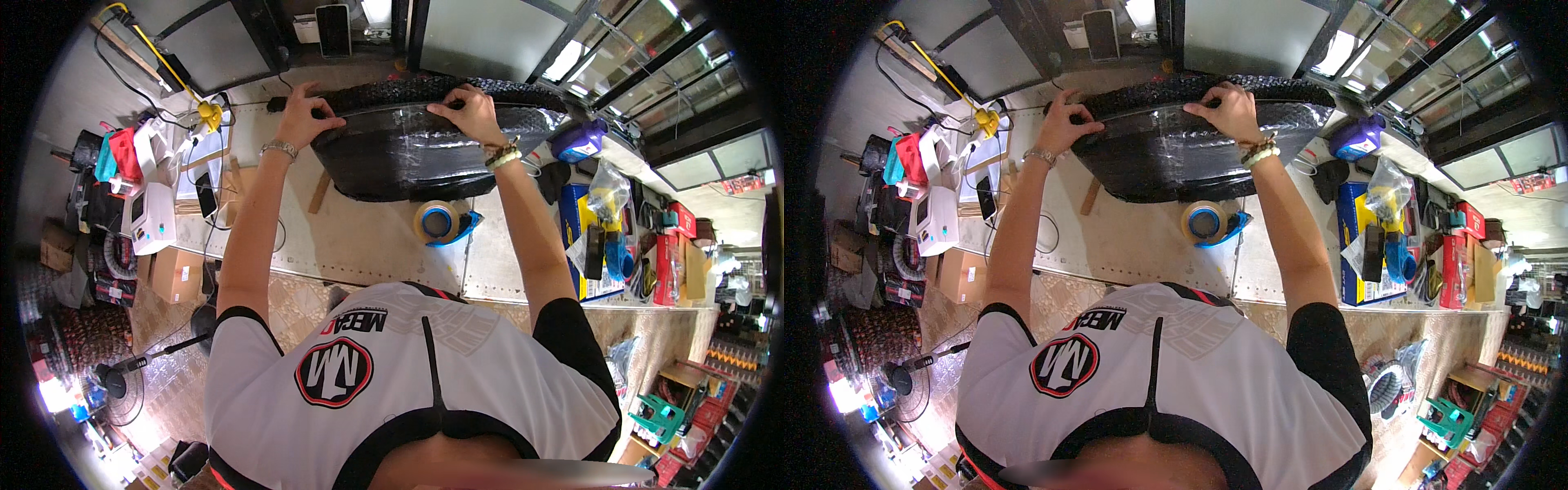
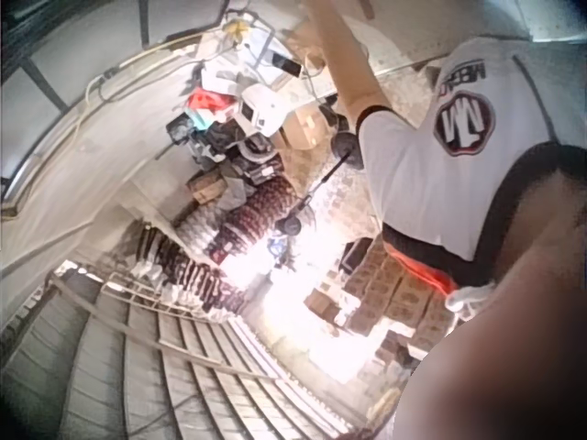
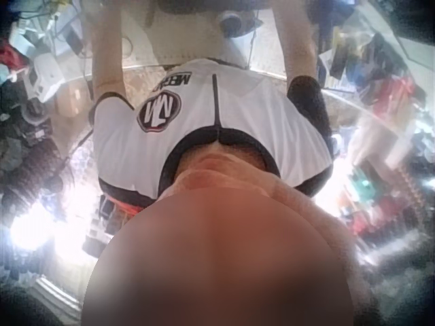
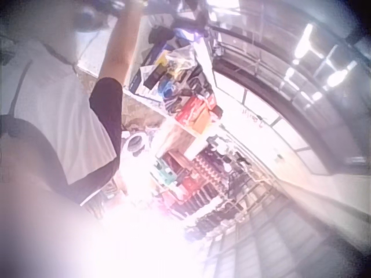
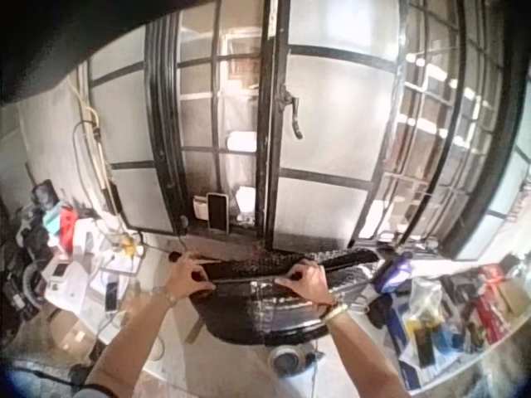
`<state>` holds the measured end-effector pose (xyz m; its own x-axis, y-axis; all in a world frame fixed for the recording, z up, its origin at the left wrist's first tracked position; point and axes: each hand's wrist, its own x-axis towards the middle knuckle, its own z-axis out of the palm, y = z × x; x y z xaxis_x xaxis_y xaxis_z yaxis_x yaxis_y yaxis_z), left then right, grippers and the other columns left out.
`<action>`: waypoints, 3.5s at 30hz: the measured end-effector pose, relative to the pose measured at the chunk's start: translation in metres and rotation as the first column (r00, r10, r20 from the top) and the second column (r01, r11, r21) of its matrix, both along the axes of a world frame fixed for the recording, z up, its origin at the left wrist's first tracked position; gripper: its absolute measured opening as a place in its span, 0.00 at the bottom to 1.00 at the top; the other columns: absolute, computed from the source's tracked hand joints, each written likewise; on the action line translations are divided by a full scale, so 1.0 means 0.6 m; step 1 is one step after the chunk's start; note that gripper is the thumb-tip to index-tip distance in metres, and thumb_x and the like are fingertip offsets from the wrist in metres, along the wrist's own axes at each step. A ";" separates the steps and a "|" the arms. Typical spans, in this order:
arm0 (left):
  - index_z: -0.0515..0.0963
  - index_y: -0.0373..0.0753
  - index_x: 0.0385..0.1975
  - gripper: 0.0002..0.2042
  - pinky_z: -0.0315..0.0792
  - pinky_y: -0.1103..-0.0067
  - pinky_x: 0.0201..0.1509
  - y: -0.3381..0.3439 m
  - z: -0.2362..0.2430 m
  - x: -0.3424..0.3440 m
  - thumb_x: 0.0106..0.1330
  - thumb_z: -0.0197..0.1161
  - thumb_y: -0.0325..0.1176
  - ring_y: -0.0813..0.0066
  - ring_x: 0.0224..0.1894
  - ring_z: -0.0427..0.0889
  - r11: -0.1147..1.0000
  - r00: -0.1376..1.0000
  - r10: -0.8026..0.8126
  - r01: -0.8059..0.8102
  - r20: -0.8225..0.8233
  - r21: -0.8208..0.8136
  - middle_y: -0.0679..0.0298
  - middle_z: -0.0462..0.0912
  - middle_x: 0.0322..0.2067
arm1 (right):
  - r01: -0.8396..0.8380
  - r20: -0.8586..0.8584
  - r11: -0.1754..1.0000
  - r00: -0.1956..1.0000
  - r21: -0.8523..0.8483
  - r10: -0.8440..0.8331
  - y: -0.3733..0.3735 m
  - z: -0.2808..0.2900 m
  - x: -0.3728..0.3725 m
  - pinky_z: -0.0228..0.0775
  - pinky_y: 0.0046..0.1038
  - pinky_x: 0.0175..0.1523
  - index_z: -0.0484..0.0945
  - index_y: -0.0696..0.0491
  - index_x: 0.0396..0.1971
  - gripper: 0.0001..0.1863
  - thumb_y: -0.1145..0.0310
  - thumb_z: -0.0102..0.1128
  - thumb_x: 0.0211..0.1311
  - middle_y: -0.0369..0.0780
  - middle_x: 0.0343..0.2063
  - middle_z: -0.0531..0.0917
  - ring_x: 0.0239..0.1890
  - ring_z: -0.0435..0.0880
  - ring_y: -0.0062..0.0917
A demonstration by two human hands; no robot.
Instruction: The person cuts a black rubber mat with scissors, then wraps it tightly with black tape. They repeatedly pull, tear, and smooth the tape to cover the mat's surface and edges.
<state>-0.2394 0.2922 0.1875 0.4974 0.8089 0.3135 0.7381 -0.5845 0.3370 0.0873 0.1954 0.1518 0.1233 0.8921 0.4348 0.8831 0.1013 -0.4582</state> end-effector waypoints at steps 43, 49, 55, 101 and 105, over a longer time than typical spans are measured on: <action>0.58 0.33 0.66 0.49 0.68 0.59 0.53 -0.437 -0.365 0.275 0.45 0.73 0.52 0.46 0.46 0.78 0.888 0.662 -0.356 0.459 0.659 0.018 0.46 0.80 0.43 | 0.233 -0.121 0.877 0.972 0.420 -0.200 -0.265 -0.058 0.094 0.72 0.28 0.51 0.76 0.59 0.51 0.16 0.70 0.44 0.69 0.42 0.46 0.82 0.46 0.80 0.31; 0.31 0.43 0.72 0.45 0.72 0.61 0.43 -0.428 -0.307 0.280 0.64 0.58 0.39 0.48 0.41 0.80 0.657 0.866 -0.481 0.461 0.139 -0.596 0.46 0.80 0.39 | -0.079 -0.598 0.939 0.788 -0.333 -0.146 -0.391 -0.226 0.167 0.62 0.33 0.65 0.61 0.62 0.63 0.27 0.63 0.52 0.71 0.47 0.58 0.71 0.59 0.72 0.32; 0.32 0.47 0.73 0.48 0.67 0.62 0.55 -0.484 -0.069 0.195 0.59 0.61 0.37 0.45 0.50 0.77 0.668 0.925 -0.303 0.376 0.227 -0.642 0.41 0.78 0.47 | -0.693 -0.942 0.663 0.332 -0.284 -0.056 -0.353 -0.182 0.143 0.65 0.30 0.56 0.69 0.62 0.55 0.23 0.58 0.51 0.71 0.43 0.47 0.78 0.48 0.76 0.27; 0.55 0.36 0.68 0.37 0.62 0.61 0.65 -0.337 -0.225 0.378 0.69 0.45 0.61 0.59 0.61 0.69 -0.078 0.699 0.584 0.555 -0.413 0.828 0.50 0.70 0.59 | 0.063 -0.479 0.874 -0.816 0.482 0.323 -0.366 0.114 -0.007 0.29 0.56 0.73 0.71 0.46 0.22 0.11 0.59 0.60 0.60 0.24 0.19 0.70 0.23 0.71 0.09; 0.64 0.36 0.63 0.33 0.61 0.61 0.66 -0.350 -0.106 0.365 0.70 0.44 0.59 0.61 0.61 0.70 -0.544 0.392 0.781 0.809 0.486 0.222 0.55 0.72 0.58 | 0.156 -0.197 0.770 -0.918 0.619 0.344 -0.326 0.145 -0.002 0.23 0.53 0.74 0.72 0.45 0.21 0.09 0.67 0.61 0.59 0.23 0.17 0.70 0.21 0.72 0.07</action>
